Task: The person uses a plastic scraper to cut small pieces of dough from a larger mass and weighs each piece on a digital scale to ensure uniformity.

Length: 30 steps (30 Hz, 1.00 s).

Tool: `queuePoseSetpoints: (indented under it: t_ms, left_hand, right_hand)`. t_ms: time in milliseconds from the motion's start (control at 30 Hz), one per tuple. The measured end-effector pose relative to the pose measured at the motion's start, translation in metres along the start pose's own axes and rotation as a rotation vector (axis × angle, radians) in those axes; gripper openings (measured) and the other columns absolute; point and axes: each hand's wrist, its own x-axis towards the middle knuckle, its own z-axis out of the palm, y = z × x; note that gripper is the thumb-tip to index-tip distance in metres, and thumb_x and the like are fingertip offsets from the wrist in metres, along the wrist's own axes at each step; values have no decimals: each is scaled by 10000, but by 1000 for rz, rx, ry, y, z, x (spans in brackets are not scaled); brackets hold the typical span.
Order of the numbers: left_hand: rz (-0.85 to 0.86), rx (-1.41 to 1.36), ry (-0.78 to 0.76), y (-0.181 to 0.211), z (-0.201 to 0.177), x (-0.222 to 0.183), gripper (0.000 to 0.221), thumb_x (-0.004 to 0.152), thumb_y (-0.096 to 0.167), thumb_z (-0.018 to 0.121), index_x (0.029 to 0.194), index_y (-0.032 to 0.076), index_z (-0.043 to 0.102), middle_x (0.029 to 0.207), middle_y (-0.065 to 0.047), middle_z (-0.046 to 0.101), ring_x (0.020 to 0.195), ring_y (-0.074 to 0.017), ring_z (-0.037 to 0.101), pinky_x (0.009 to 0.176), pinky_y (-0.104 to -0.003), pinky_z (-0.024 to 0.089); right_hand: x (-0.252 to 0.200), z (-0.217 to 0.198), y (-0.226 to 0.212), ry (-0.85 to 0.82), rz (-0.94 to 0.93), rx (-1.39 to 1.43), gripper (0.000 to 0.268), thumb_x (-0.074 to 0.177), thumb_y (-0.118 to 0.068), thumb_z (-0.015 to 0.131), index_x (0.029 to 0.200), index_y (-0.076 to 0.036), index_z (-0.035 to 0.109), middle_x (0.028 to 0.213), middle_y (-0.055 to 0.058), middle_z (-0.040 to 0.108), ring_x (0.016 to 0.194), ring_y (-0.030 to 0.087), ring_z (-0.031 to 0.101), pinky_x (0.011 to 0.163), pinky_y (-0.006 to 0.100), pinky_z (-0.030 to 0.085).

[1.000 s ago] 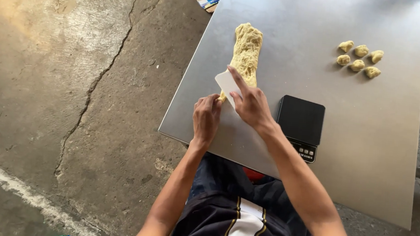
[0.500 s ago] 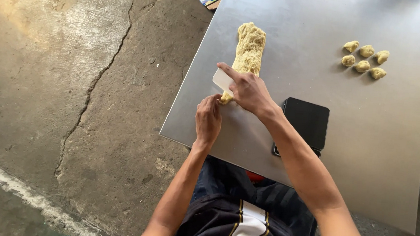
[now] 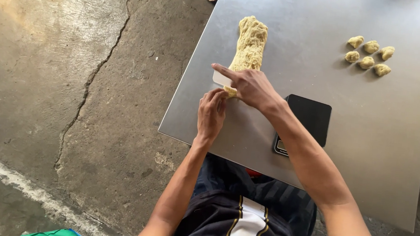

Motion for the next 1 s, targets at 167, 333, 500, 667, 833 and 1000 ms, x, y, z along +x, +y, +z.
queuePoseSetpoints:
  t_ms: [167,333,500,667,833,1000]
  left_hand:
    - [-25,-30,8,-5,0,-1,250,918,-41,655,1113,108,702,1150,-112,678,1068,-336,697,859,-410,541]
    - [-32,-99,27,2,-1,1,176,956,-2,638,1092,81,713,1133,-133,692,1034,-359,712,845,-428,563]
    - [-52,-153,64,5,-3,2,183,940,-13,646,1090,59,720,1139,-155,694,1030,-367,720,856,-421,585]
    - [-55,-153,48,6,-7,2,232,948,-33,589,1134,39,708,1185,-187,681,1074,-383,706,903,-437,580]
    - [-115,-248,74,0,-6,4,386,917,-110,493,1226,26,681,1255,-209,661,1170,-405,665,974,-468,547]
    - [-211,-277,144,9,-17,8,416,897,-129,466,1185,60,699,1246,-177,678,1176,-372,665,994,-453,551]
  right_hand:
    - [10,28,59,64,50,-62,494,963,-110,629,1428,-255,544,796,105,741,770,340,721,723,496,571]
    - [10,42,79,45,51,-172,389,943,-129,650,1305,-267,620,755,93,728,796,394,718,711,525,572]
    - [10,56,89,77,102,-166,361,945,-160,644,1275,-307,659,734,46,724,811,361,724,720,514,577]
    - [-11,38,67,209,131,-105,370,966,-113,589,1285,-276,682,910,113,732,942,376,702,779,518,572]
    - [-36,70,44,292,128,-153,423,967,6,471,1302,-114,700,1197,247,712,1134,408,673,876,533,572]
    - [-58,119,21,250,131,-358,390,955,3,517,1319,29,654,1279,300,662,1222,427,628,995,501,541]
